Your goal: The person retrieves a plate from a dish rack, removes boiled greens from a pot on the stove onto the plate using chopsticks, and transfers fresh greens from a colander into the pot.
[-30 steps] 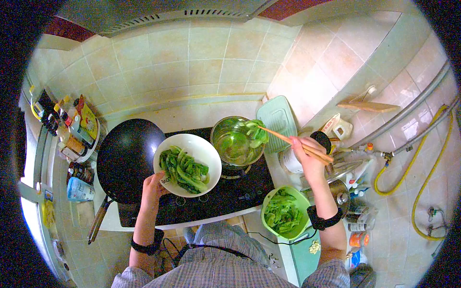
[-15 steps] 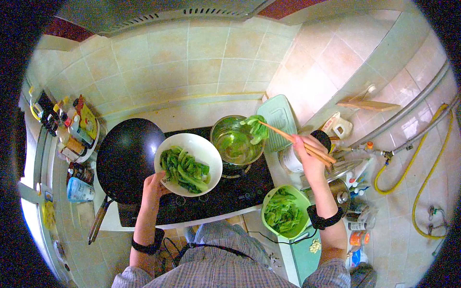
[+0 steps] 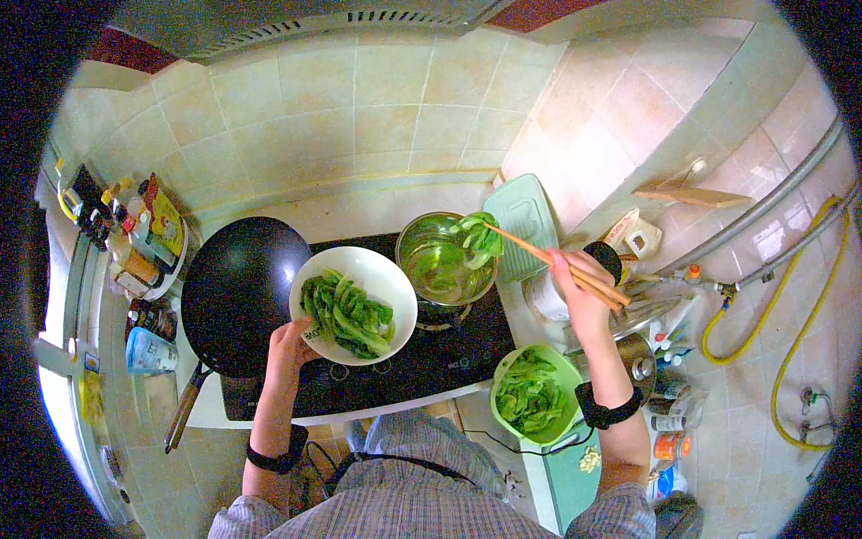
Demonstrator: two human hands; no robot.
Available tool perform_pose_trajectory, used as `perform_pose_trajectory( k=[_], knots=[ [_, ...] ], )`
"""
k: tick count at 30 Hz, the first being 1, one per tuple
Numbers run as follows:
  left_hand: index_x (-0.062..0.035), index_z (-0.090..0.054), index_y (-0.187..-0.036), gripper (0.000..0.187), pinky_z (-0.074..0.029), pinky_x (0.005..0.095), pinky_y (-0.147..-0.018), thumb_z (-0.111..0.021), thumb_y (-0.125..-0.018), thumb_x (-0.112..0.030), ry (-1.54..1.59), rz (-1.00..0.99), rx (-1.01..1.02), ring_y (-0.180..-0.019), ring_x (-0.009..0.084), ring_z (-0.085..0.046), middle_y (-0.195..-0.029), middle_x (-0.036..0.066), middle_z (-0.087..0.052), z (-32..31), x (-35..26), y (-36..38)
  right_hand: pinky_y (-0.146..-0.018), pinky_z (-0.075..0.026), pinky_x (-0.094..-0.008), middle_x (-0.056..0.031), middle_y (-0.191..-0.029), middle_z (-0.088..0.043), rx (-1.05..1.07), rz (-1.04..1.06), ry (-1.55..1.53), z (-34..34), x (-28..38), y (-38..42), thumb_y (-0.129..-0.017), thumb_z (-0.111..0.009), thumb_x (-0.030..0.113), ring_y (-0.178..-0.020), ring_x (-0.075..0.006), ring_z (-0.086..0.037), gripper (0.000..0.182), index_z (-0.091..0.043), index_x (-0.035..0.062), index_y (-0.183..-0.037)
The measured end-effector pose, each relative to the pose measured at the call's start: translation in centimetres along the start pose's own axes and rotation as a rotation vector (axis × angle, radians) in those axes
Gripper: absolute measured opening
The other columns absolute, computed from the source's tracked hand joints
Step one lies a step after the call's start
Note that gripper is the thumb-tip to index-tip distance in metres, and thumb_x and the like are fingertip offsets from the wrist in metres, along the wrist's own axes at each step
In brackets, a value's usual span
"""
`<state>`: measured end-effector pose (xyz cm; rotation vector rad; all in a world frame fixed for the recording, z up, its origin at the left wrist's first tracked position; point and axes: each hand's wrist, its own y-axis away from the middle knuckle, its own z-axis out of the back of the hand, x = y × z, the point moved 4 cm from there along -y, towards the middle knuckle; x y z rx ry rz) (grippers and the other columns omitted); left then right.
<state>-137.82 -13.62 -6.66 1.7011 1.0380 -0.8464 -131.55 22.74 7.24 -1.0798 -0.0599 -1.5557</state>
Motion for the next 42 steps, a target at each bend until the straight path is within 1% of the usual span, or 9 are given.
perform_pose_trajectory(
  k=[8, 16, 21, 28, 31, 33, 37, 40, 42],
  knots=[
    [0.0042, -0.055, -0.087, 0.031, -0.049, 0.028, -0.064, -0.047, -0.08, -0.025, 0.019, -0.011, -0.021, -0.07, 0.0181, -0.06, -0.08, 0.012, -0.06, 0.3, 0.2, -0.2, -0.055, -0.041, -0.0235, -0.0074, -0.064, -0.056, -0.014, -0.031, -0.009, 0.1, -0.1, 0.2, -0.079, -0.054, 0.012, -0.059, -0.0138, -0.052, 0.016, -0.061, -0.0019, -0.083],
    [0.0043, -0.054, -0.087, 0.03, -0.049, 0.0287, -0.065, -0.046, -0.081, -0.023, 0.006, -0.002, -0.001, -0.07, 0.0178, -0.06, -0.08, 0.012, -0.06, -0.2, 0.1, 0.1, -0.054, -0.041, -0.0226, -0.0072, -0.064, -0.055, -0.016, 0.005, 0.012, 0.0, 0.1, 0.2, -0.079, -0.054, 0.012, -0.058, -0.013, -0.052, 0.015, -0.061, -0.0015, -0.083],
    [0.0044, -0.055, -0.087, 0.029, -0.049, 0.0292, -0.065, -0.046, -0.081, -0.022, 0.002, 0.006, 0.006, -0.07, 0.0181, -0.06, -0.08, 0.012, -0.06, -0.4, 0.0, 0.1, -0.054, -0.04, -0.023, -0.0071, -0.064, -0.055, -0.019, -0.043, -0.014, 0.2, -0.1, 0.4, -0.078, -0.055, 0.012, -0.058, -0.0134, -0.052, 0.015, -0.061, -0.0013, -0.083],
    [0.0045, -0.055, -0.086, 0.029, -0.049, 0.0296, -0.065, -0.046, -0.081, -0.023, 0.014, -0.015, 0.015, -0.071, 0.0184, -0.06, -0.08, 0.012, -0.06, -0.2, 0.3, -0.2, -0.054, -0.04, -0.0227, -0.0063, -0.063, -0.056, -0.029, -0.004, -0.034, 0.3, 0.1, 0.3, -0.078, -0.055, 0.012, -0.057, -0.0129, -0.051, 0.015, -0.061, -0.0014, -0.083],
    [0.0046, -0.055, -0.087, 0.03, -0.049, 0.0297, -0.065, -0.046, -0.081, -0.023, 0.007, 0.003, 0.012, -0.071, 0.0184, -0.06, -0.081, 0.012, -0.06, -0.3, 0.2, 0.0, -0.053, -0.04, -0.0218, -0.0062, -0.064, -0.056, -0.006, 0.01, -0.01, 0.4, 1.0, 0.5, -0.079, -0.054, 0.011, -0.059, -0.0125, -0.052, 0.015, -0.061, -0.0019, -0.084],
    [0.0045, -0.055, -0.087, 0.03, -0.049, 0.0297, -0.065, -0.046, -0.081, -0.024, 0.006, 0.004, 0.011, -0.071, 0.0184, -0.06, -0.081, 0.012, -0.06, -0.5, 0.1, 0.1, -0.053, -0.041, -0.0208, -0.0065, -0.066, -0.056, -0.046, -0.073, -0.177, 0.6, 1.9, 0.6, -0.079, -0.054, 0.01, -0.06, -0.0123, -0.053, 0.016, -0.061, -0.0029, -0.085],
    [0.0044, -0.054, -0.088, 0.03, -0.049, 0.0294, -0.065, -0.047, -0.081, -0.024, -0.003, 0.001, 0.006, -0.071, 0.0186, -0.06, -0.081, 0.012, -0.06, -0.9, 0.2, 0.0, -0.053, -0.042, -0.0199, -0.0068, -0.068, -0.055, -0.061, -0.071, -0.215, 1.4, 4.2, 0.7, -0.08, -0.053, 0.009, -0.06, -0.0121, -0.054, 0.017, -0.06, -0.0043, -0.086],
    [0.0043, -0.054, -0.089, 0.031, -0.049, 0.0293, -0.065, -0.047, -0.081, -0.025, 0.024, 0.001, 0.024, -0.071, 0.0188, -0.06, -0.082, 0.012, -0.06, -1.3, 0.3, -0.1, -0.052, -0.041, -0.0199, -0.007, -0.067, -0.055, -0.072, 0.005, -0.223, 1.9, 6.2, 0.8, -0.08, -0.051, 0.008, -0.058, -0.0114, -0.053, 0.017, -0.06, -0.005, -0.086],
    [0.0046, -0.053, -0.09, 0.031, -0.049, 0.0293, -0.065, -0.047, -0.081, -0.025, 0.053, 0.001, 0.045, -0.072, 0.0188, -0.06, -0.082, 0.013, -0.059, -1.8, 0.4, -0.3, -0.052, -0.041, -0.0198, -0.0074, -0.068, -0.056, -0.014, 0.063, -0.255, 1.8, 7.3, 1.2, -0.081, -0.048, 0.008, -0.057, -0.0113, -0.052, 0.018, -0.06, -0.0047, -0.086]
  ],
)
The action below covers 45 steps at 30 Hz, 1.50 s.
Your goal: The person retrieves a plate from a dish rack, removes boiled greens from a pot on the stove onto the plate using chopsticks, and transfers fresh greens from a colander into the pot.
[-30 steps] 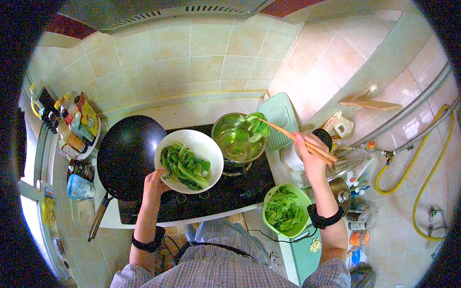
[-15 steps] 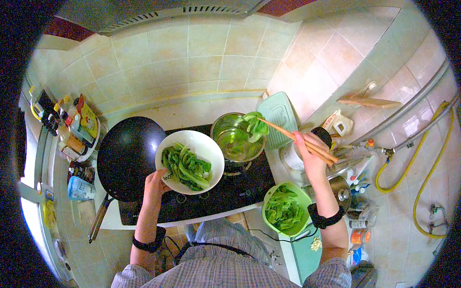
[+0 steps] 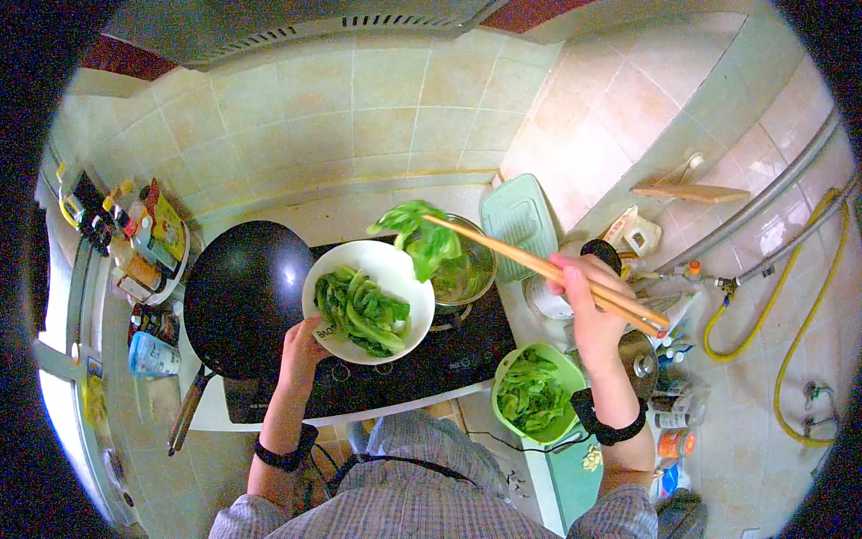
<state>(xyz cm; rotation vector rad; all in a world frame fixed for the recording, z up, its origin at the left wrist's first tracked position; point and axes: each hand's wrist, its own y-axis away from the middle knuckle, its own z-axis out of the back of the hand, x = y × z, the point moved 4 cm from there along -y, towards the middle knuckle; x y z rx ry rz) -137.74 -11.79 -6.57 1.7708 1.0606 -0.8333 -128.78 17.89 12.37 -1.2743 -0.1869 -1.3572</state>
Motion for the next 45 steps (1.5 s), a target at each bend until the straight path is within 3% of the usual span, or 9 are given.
perform_pose_trajectory(
  k=[4, 6, 10, 14, 17, 22, 24, 32, 45],
  knots=[
    [0.0056, -0.052, -0.091, 0.032, -0.049, 0.0302, -0.066, -0.046, -0.082, -0.024, 0.074, -0.013, 0.043, -0.073, 0.0188, -0.06, -0.084, 0.013, -0.059, -0.4, 0.3, -0.1, -0.051, -0.041, -0.0198, -0.008, -0.069, -0.056, 0.037, -0.045, -0.046, -1.7, 0.3, 1.1, -0.081, -0.048, 0.008, -0.057, -0.0112, -0.052, 0.018, -0.06, -0.004, -0.086],
    [0.0058, -0.051, -0.092, 0.032, -0.049, 0.0304, -0.066, -0.045, -0.082, -0.024, 0.095, -0.019, 0.046, -0.074, 0.0189, -0.059, -0.085, 0.013, -0.059, -0.5, 0.3, 0.0, -0.053, -0.042, -0.0204, -0.0084, -0.071, -0.057, 0.174, -0.14, -0.204, -3.3, -0.8, 2.0, -0.082, -0.049, 0.01, -0.058, -0.011, -0.052, 0.018, -0.06, -0.0035, -0.087],
    [0.0061, -0.051, -0.093, 0.031, -0.049, 0.0307, -0.066, -0.045, -0.083, -0.023, 0.135, -0.051, 0.05, -0.075, 0.0192, -0.059, -0.086, 0.013, -0.058, -0.8, -0.2, 0.5, -0.059, -0.044, -0.022, -0.0069, -0.07, -0.056, 0.395, -0.269, -0.189, -5.1, -1.5, 3.4, -0.082, -0.051, 0.012, -0.061, -0.0114, -0.053, 0.018, -0.06, -0.0027, -0.089],
    [0.006, -0.05, -0.093, 0.031, -0.049, 0.0307, -0.067, -0.045, -0.083, -0.023, 0.134, -0.057, 0.042, -0.075, 0.0191, -0.059, -0.086, 0.013, -0.058, -0.6, -0.2, 0.6, -0.057, -0.042, -0.0199, -0.0064, -0.073, -0.055, 0.531, -0.117, -0.097, -5.1, -0.9, 3.2, -0.081, -0.051, 0.011, -0.064, -0.0102, -0.052, 0.017, -0.06, -0.0004, -0.091],
    [0.006, -0.05, -0.092, 0.03, -0.049, 0.031, -0.066, -0.044, -0.083, -0.022, 0.146, -0.058, 0.029, -0.075, 0.0191, -0.059, -0.085, 0.013, -0.058, -0.4, -0.1, 0.5, -0.057, -0.042, -0.0204, -0.0053, -0.074, -0.054, 0.429, -0.305, -0.239, -3.5, -0.8, 3.0, -0.084, -0.048, 0.015, -0.063, -0.0099, -0.051, 0.022, -0.06, -0.0019, -0.091],
    [0.0065, -0.051, -0.092, 0.031, -0.049, 0.0303, -0.066, -0.045, -0.082, -0.023, 0.101, -0.039, -0.005, -0.075, 0.018, -0.059, -0.084, 0.012, -0.059, -0.4, -0.3, 0.4, -0.056, -0.044, -0.02, -0.0055, -0.071, -0.055, 0.317, -0.405, -0.231, -2.6, -2.4, 3.2, -0.086, -0.044, 0.024, -0.061, -0.0089, -0.05, 0.032, -0.059, -0.004, -0.091],
    [0.0063, -0.051, -0.092, 0.031, -0.049, 0.0298, -0.066, -0.046, -0.082, -0.023, 0.08, -0.046, 0.006, -0.074, 0.0176, -0.059, -0.084, 0.012, -0.059, -0.4, -0.3, 0.2, -0.056, -0.044, -0.02, -0.0052, -0.068, -0.055, 0.024, -0.492, -0.296, -3.7, -4.3, 4.7, -0.086, -0.044, 0.025, -0.06, -0.0083, -0.049, 0.031, -0.059, -0.0024, -0.093],
    [0.0045, -0.055, -0.087, 0.031, -0.049, 0.0277, -0.063, -0.047, -0.081, -0.025, -0.12, -0.075, -0.005, -0.068, 0.0165, -0.059, -0.082, 0.011, -0.059, -1.1, -1.9, -0.6, -0.061, -0.046, -0.0206, -0.0066, -0.082, -0.052, 0.074, -0.597, -0.525, -10.7, -5.7, 10.4, -0.085, -0.046, 0.019, -0.069, -0.0095, -0.052, 0.029, -0.054, -0.0037, -0.101],
    [0.009, -0.054, -0.09, 0.034, -0.051, 0.0291, -0.06, -0.047, -0.081, -0.023, -0.469, -0.041, -0.034, -0.067, 0.0194, -0.061, -0.078, 0.014, -0.06, -3.4, -5.6, -2.5, -0.06, -0.042, -0.0168, -0.0049, -0.083, -0.049, -0.054, -0.458, -0.501, -14.9, -5.5, 13.6, -0.084, -0.047, 0.01, -0.068, -0.0071, -0.049, 0.023, -0.054, -0.0016, -0.103]
  ],
)
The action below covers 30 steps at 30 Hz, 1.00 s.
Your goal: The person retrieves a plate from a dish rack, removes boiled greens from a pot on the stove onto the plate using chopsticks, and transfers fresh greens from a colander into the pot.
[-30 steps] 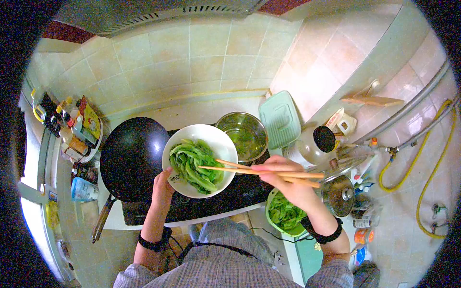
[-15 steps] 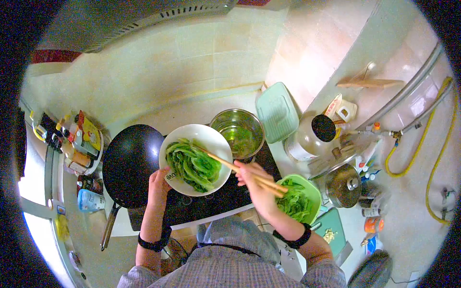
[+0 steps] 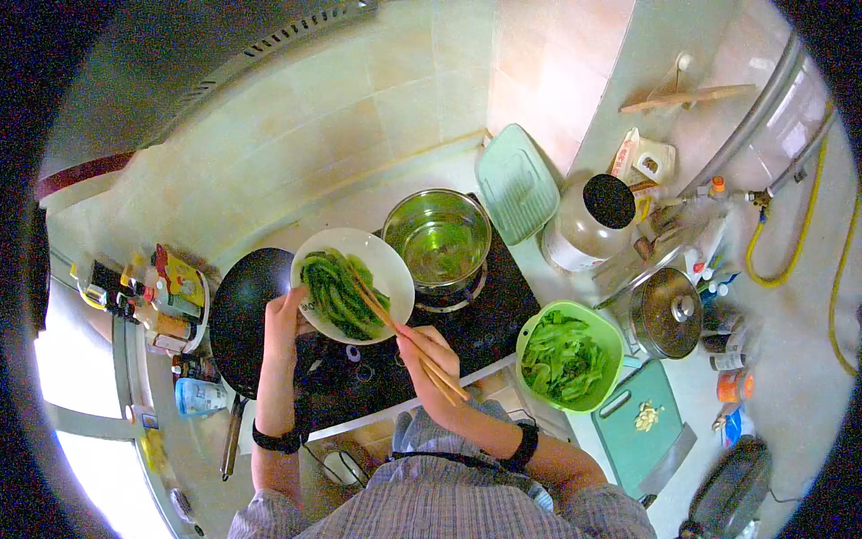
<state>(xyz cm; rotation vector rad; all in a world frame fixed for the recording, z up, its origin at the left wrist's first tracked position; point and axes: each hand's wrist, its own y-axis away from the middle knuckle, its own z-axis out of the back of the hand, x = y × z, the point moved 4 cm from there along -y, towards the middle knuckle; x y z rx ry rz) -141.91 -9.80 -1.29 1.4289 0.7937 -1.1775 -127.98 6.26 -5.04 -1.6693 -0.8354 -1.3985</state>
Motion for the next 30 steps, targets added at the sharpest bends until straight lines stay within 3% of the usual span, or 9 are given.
perform_pose_trajectory(
  k=[11, 16, 30],
  knots=[
    [0.01, -0.058, -0.08, 0.035, -0.052, 0.0273, -0.052, -0.048, -0.081, -0.024, -0.096, -0.149, 0.009, -0.058, 0.0174, -0.06, -0.069, 0.014, -0.06, -2.6, -2.8, -3.5, -0.058, -0.041, -0.0175, -0.0054, -0.084, -0.05, -0.13, 0.082, -0.014, -0.3, -0.5, -2.1, -0.083, -0.047, 0.008, -0.067, -0.0072, -0.049, 0.023, -0.054, -0.0017, -0.102],
    [0.0102, -0.059, -0.073, 0.034, -0.051, 0.0254, -0.049, -0.048, -0.079, -0.022, -0.334, -0.211, -0.081, -0.053, 0.0149, -0.059, -0.06, 0.011, -0.059, -3.5, -4.0, -4.7, -0.06, -0.038, -0.0184, -0.0067, -0.079, -0.052, -0.211, 0.077, -0.104, -0.3, -0.3, -2.8, -0.08, -0.051, 0.005, -0.068, -0.011, -0.047, 0.02, -0.056, -0.0039, -0.097],
    [0.0077, -0.056, -0.063, 0.036, -0.046, 0.0236, -0.046, -0.048, -0.077, -0.025, -0.523, -0.325, -0.109, -0.047, 0.013, -0.057, -0.049, 0.009, -0.054, -5.3, -5.7, -5.6, -0.06, -0.039, -0.0174, -0.0044, -0.082, -0.05, -0.182, 0.11, -0.062, 0.1, -0.4, -4.1, -0.083, -0.048, 0.008, -0.068, -0.0074, -0.047, 0.025, -0.052, -0.003, -0.105]
  ],
)
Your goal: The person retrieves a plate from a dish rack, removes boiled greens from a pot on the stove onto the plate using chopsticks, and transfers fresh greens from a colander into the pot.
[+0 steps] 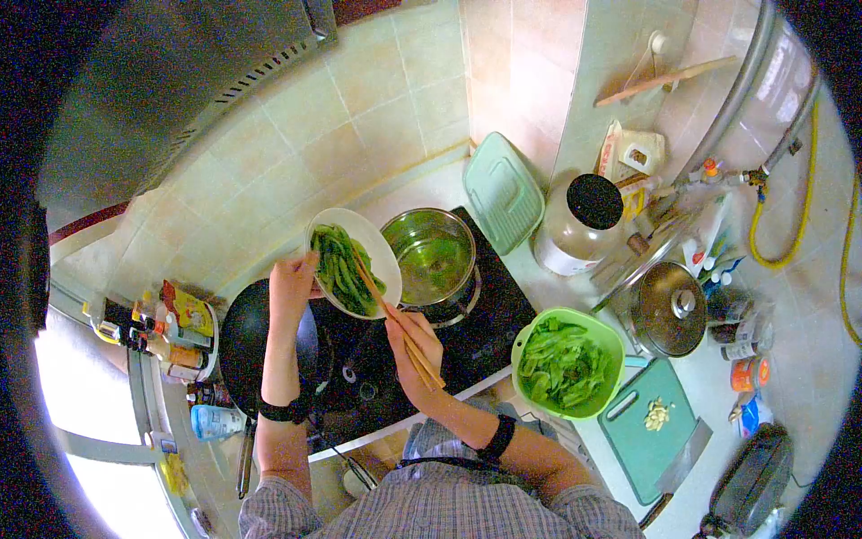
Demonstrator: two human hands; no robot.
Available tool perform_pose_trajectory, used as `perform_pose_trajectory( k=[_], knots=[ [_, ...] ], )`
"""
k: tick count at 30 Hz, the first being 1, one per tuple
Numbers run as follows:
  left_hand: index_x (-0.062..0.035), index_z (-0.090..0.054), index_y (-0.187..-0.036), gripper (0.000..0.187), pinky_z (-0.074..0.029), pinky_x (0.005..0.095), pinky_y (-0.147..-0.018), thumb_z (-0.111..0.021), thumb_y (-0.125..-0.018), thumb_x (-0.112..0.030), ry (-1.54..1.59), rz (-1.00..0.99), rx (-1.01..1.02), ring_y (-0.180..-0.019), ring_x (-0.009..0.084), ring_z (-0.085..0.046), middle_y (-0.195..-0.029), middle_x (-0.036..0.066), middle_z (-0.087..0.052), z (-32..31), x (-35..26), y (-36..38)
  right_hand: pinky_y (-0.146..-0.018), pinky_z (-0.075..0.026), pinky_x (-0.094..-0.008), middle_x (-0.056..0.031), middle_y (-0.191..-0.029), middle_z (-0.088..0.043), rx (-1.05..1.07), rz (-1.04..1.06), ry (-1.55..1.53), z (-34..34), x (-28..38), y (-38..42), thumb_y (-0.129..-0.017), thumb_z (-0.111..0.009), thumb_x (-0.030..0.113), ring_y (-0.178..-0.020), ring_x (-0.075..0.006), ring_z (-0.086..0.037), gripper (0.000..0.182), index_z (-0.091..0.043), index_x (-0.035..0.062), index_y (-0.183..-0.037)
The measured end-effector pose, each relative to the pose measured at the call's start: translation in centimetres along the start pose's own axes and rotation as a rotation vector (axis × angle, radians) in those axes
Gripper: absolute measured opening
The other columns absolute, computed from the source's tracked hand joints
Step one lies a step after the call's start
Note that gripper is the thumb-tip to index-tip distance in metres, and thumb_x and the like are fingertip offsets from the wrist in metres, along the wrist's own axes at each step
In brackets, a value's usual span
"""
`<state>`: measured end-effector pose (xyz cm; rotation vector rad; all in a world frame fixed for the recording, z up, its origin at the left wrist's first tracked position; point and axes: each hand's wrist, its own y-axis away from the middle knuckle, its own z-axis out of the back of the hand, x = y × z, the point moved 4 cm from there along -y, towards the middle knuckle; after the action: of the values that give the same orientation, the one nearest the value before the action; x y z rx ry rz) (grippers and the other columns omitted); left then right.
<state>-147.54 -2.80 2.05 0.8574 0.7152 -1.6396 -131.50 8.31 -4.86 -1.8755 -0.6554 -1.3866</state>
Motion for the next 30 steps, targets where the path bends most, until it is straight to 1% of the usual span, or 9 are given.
perform_pose_trajectory(
  k=[7, 13, 15, 18, 19, 21, 24, 26, 30],
  knots=[
    [0.0082, -0.058, -0.071, 0.036, -0.05, 0.0265, -0.049, -0.048, -0.08, -0.026, 0.222, 0.082, 0.081, -0.052, 0.0165, -0.059, -0.061, 0.011, -0.059, 0.1, 0.8, 0.8, -0.06, -0.038, -0.0187, -0.0052, -0.079, -0.052, 0.007, 0.033, 0.031, 0.7, 1.4, -0.9, -0.08, -0.053, 0.006, -0.069, -0.01, -0.049, 0.019, -0.057, -0.0014, -0.097],
    [0.0074, -0.055, -0.084, 0.032, -0.051, 0.0275, -0.056, -0.049, -0.08, -0.023, 0.529, 0.31, 0.112, -0.06, 0.0192, -0.061, -0.073, 0.016, -0.06, 1.2, 5.2, 3.0, -0.056, -0.04, -0.0173, -0.0026, -0.077, -0.052, 0.282, 0.174, 0.188, 4.2, 4.5, -5.2, -0.083, -0.049, 0.013, -0.065, -0.0079, -0.048, 0.021, -0.058, 0.0006, -0.097],
    [0.0061, -0.054, -0.087, 0.03, -0.051, 0.0272, -0.057, -0.048, -0.08, -0.023, 0.62, 0.297, 0.07, -0.063, 0.0182, -0.061, -0.076, 0.014, -0.06, 1.8, 6.4, 4.1, -0.055, -0.04, -0.0168, -0.0021, -0.076, -0.053, 0.304, -0.054, 0.098, 6.2, 5.6, -6.4, -0.084, -0.047, 0.017, -0.063, -0.0069, -0.048, 0.024, -0.058, 0.0006, -0.097],
    [0.0047, -0.051, -0.092, 0.03, -0.049, 0.0249, -0.055, -0.048, -0.08, -0.022, 0.832, 0.304, -0.07, -0.066, 0.0155, -0.059, -0.081, 0.01, -0.059, 3.4, 7.4, 6.2, -0.053, -0.041, -0.0187, -0.0038, -0.074, -0.056, 0.206, -0.083, 0.21, 8.7, 6.8, -9.1, -0.084, -0.048, 0.022, -0.062, -0.0081, -0.051, 0.025, -0.06, 0.0025, -0.094],
    [0.0038, -0.052, -0.091, 0.029, -0.047, 0.0233, -0.054, -0.049, -0.08, -0.023, 0.877, 0.279, -0.13, -0.066, 0.0145, -0.059, -0.08, 0.009, -0.059, 3.9, 7.5, 6.9, -0.054, -0.042, -0.02, -0.0038, -0.074, -0.056, 0.213, -0.058, 0.31, 9.0, 6.8, -10.1, -0.082, -0.051, 0.023, -0.061, -0.0104, -0.052, 0.024, -0.061, 0.0019, -0.09],
    [0.003, -0.052, -0.09, 0.029, -0.044, 0.02, -0.05, -0.05, -0.079, -0.023, 0.94, 0.257, -0.234, -0.063, 0.0118, -0.057, -0.077, 0.007, -0.058, 4.8, 7.9, 8.1, -0.056, -0.044, -0.0232, -0.0044, -0.074, -0.056, 0.352, 0.429, 0.661, 9.0, 4.8, -11.4, -0.079, -0.055, 0.023, -0.063, -0.0142, -0.054, 0.022, -0.061, 0.0031, -0.085],
    [0.0006, -0.053, -0.089, 0.027, -0.034, 0.0168, -0.043, -0.052, -0.079, -0.025, 0.939, 0.273, -0.285, -0.055, 0.0058, -0.051, -0.07, 0.002, -0.055, 6.3, 9.1, 9.5, -0.061, -0.045, -0.0257, -0.0053, -0.074, -0.056, 0.548, 0.186, 0.695, 6.5, 2.9, -11.3, -0.077, -0.057, 0.023, -0.065, -0.0183, -0.055, 0.019, -0.062, 0.0056, -0.082],
    [-0.0015, -0.053, -0.089, 0.026, -0.03, 0.0157, -0.042, -0.053, -0.078, -0.026, 0.927, 0.287, -0.311, -0.052, 0.0027, -0.047, -0.067, -0.001, -0.053, 6.9, 9.9, 10.4, -0.061, -0.045, -0.0266, -0.0059, -0.074, -0.056, 0.587, 0.225, 0.719, 5.3, 0.4, -11.6, -0.076, -0.057, 0.023, -0.066, -0.0193, -0.055, 0.018, -0.062, 0.0066, -0.082],
    [0.0001, -0.052, -0.094, 0.03, -0.041, 0.0188, -0.054, -0.052, -0.078, -0.025, 0.995, 0.327, -0.349, -0.069, 0.0086, -0.055, -0.081, 0.004, -0.057, 7.2, 10.6, 11.8, -0.058, -0.045, -0.0302, -0.0062, -0.073, -0.056, 0.619, 0.439, 0.849, 3.0, -1.7, -12.2, -0.074, -0.058, 0.022, -0.067, -0.0228, -0.055, 0.017, -0.062, 0.0065, -0.08]
  ],
)
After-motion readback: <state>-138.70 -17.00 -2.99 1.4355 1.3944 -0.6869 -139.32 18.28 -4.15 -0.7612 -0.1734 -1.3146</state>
